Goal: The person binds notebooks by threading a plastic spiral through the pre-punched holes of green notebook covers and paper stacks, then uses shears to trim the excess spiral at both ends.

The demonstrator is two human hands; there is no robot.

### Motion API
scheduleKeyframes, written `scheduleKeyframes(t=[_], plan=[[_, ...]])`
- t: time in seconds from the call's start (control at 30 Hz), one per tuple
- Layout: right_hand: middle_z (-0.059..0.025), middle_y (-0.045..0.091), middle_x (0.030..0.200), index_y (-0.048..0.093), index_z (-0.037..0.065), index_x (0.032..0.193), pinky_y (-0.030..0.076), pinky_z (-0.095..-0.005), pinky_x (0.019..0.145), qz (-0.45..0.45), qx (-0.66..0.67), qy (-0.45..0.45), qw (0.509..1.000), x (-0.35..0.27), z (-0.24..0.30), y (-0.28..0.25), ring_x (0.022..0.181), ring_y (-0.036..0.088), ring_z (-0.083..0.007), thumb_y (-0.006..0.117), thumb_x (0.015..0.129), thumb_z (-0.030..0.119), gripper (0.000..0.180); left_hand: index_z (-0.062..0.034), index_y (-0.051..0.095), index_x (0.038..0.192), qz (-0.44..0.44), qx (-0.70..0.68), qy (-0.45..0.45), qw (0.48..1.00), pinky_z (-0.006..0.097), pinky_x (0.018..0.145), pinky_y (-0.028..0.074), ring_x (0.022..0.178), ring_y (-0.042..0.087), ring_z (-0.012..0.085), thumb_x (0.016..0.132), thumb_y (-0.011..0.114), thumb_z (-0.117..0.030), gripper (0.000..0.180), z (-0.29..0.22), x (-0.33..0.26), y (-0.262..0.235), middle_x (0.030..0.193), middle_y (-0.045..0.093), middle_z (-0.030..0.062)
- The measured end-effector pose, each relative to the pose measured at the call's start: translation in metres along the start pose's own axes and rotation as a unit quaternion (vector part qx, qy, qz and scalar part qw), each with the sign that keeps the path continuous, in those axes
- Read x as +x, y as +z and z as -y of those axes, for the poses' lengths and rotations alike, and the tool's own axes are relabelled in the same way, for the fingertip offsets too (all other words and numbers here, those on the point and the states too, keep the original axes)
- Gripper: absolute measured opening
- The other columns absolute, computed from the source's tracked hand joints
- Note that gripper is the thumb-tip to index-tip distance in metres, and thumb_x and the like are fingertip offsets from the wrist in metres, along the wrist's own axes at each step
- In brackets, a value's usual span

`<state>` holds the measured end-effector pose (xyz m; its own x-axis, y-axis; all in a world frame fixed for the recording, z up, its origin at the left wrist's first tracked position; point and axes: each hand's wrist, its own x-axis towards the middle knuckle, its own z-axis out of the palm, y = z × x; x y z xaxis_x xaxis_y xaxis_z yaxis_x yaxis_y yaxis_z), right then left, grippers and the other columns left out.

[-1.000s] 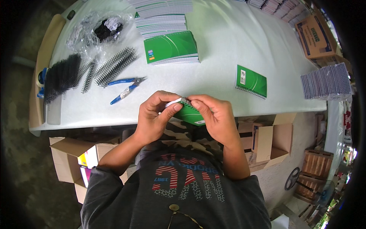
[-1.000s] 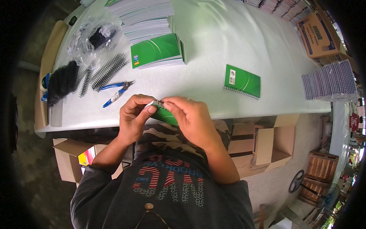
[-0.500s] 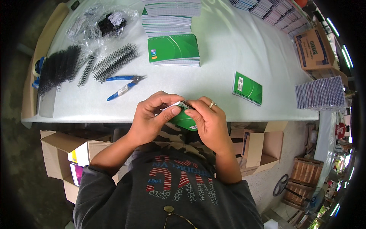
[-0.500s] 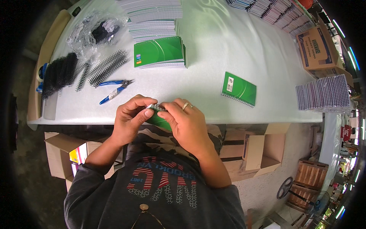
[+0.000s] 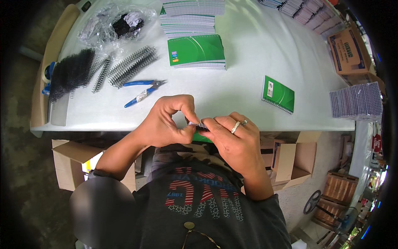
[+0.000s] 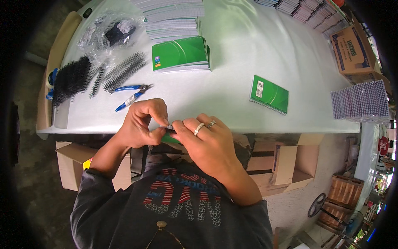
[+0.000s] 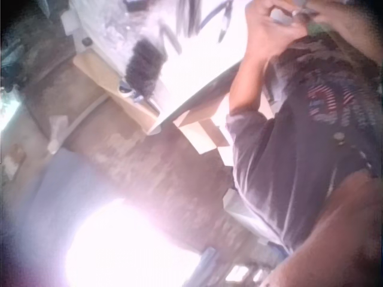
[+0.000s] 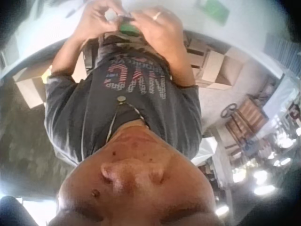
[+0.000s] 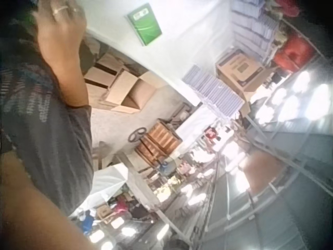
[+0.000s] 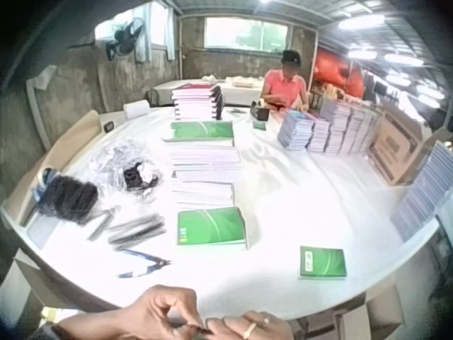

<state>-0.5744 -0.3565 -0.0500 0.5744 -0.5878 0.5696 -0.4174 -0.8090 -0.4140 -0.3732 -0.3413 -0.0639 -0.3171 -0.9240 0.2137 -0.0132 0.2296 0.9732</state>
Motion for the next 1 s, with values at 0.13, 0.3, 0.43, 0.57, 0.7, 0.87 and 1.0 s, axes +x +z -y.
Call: scheduleKeyframes(t=[0.13, 0.3, 0.43, 0.57, 0.7, 0.87, 1.0], plan=[[0.0019, 0.058, 0.084, 0.065, 0.007, 0.093, 0.044, -0.0338, 0.067, 0.037, -0.030, -0.002, 0.999, -0.003, -0.003, -0.005, 0.076, 0.054, -0.0179, 0.076, 0.065, 0.020, 0.033, -0.0061, 0.057, 0.075, -0.031, 0.001, 0.008, 0.999, 0.027, 0.063, 0.041, 0.069, 0.053, 0.0152, 0.063, 0.060, 0.010, 0.020, 0.000, 0.001, 0.005, 0.072, 0.056, 0.0035], [-0.0068, 0.061, 0.103, 0.064, 0.000, 0.100, 0.033, -0.0385, 0.096, -0.395, -0.005, 0.128, 0.910, 0.015, -0.028, 0.012, 0.101, 0.053, -0.0240, 0.072, 0.077, 0.027, 0.036, -0.0049, 0.059, 0.076, -0.134, 0.062, 0.168, 0.975, 0.025, 0.061, 0.045, 0.068, 0.058, 0.0139, 0.069, 0.066, 0.004, 0.013, -0.009, 0.003, 0.019, 0.075, 0.060, 0.0051], [-0.0109, 0.063, 0.089, 0.063, -0.004, 0.094, 0.037, -0.0358, 0.091, -0.343, 0.380, 0.318, 0.798, 0.009, -0.051, 0.001, 0.096, 0.055, -0.0214, 0.059, 0.087, 0.023, 0.029, -0.0051, 0.059, 0.082, -0.048, 0.090, 0.251, 0.963, 0.030, 0.060, 0.049, 0.071, 0.062, 0.0210, 0.071, 0.073, 0.001, 0.019, 0.009, -0.006, 0.043, 0.081, 0.062, 0.0105], [-0.0077, 0.061, 0.075, 0.062, -0.004, 0.081, 0.042, -0.0288, 0.079, -0.237, 0.360, 0.240, 0.870, 0.004, -0.070, -0.004, 0.078, 0.055, -0.0141, 0.060, 0.084, 0.019, 0.024, -0.0032, 0.058, 0.104, -0.023, 0.193, 0.136, 0.971, 0.037, 0.079, 0.046, 0.088, 0.061, 0.0268, 0.060, 0.086, -0.022, 0.055, 0.009, -0.012, 0.007, 0.096, 0.063, 0.0114], [-0.0040, 0.061, 0.070, 0.065, -0.003, 0.076, 0.040, -0.0234, 0.062, -0.070, 0.385, 0.214, 0.895, 0.012, -0.102, -0.003, 0.067, 0.052, -0.0083, 0.062, 0.084, 0.023, 0.027, -0.0039, 0.046, 0.127, -0.117, 0.655, -0.049, 0.745, 0.042, 0.098, 0.034, 0.115, 0.045, 0.0324, 0.077, 0.071, -0.027, 0.061, 0.023, -0.016, -0.054, 0.125, 0.048, 0.0147], [-0.0029, 0.061, 0.071, 0.067, -0.001, 0.073, 0.039, -0.0231, 0.061, 0.075, 0.500, 0.241, 0.829, 0.026, -0.111, 0.015, 0.066, 0.050, -0.0074, 0.062, 0.085, 0.028, 0.032, -0.0022, 0.048, 0.124, -0.109, 0.702, -0.076, 0.700, 0.041, 0.089, 0.038, 0.105, 0.048, 0.0304, 0.087, 0.059, -0.030, 0.048, 0.053, -0.046, -0.056, 0.113, 0.051, 0.0165], [-0.0026, 0.059, 0.072, 0.067, 0.000, 0.078, 0.040, -0.0248, 0.065, 0.117, 0.555, 0.142, 0.811, 0.030, -0.108, 0.028, 0.068, 0.049, -0.0081, 0.062, 0.086, 0.025, 0.027, -0.0003, 0.052, 0.117, -0.218, 0.257, -0.166, 0.927, 0.030, 0.069, 0.042, 0.075, 0.053, 0.0178, 0.096, 0.044, -0.040, 0.045, 0.030, -0.040, -0.027, 0.090, 0.053, 0.0076]])
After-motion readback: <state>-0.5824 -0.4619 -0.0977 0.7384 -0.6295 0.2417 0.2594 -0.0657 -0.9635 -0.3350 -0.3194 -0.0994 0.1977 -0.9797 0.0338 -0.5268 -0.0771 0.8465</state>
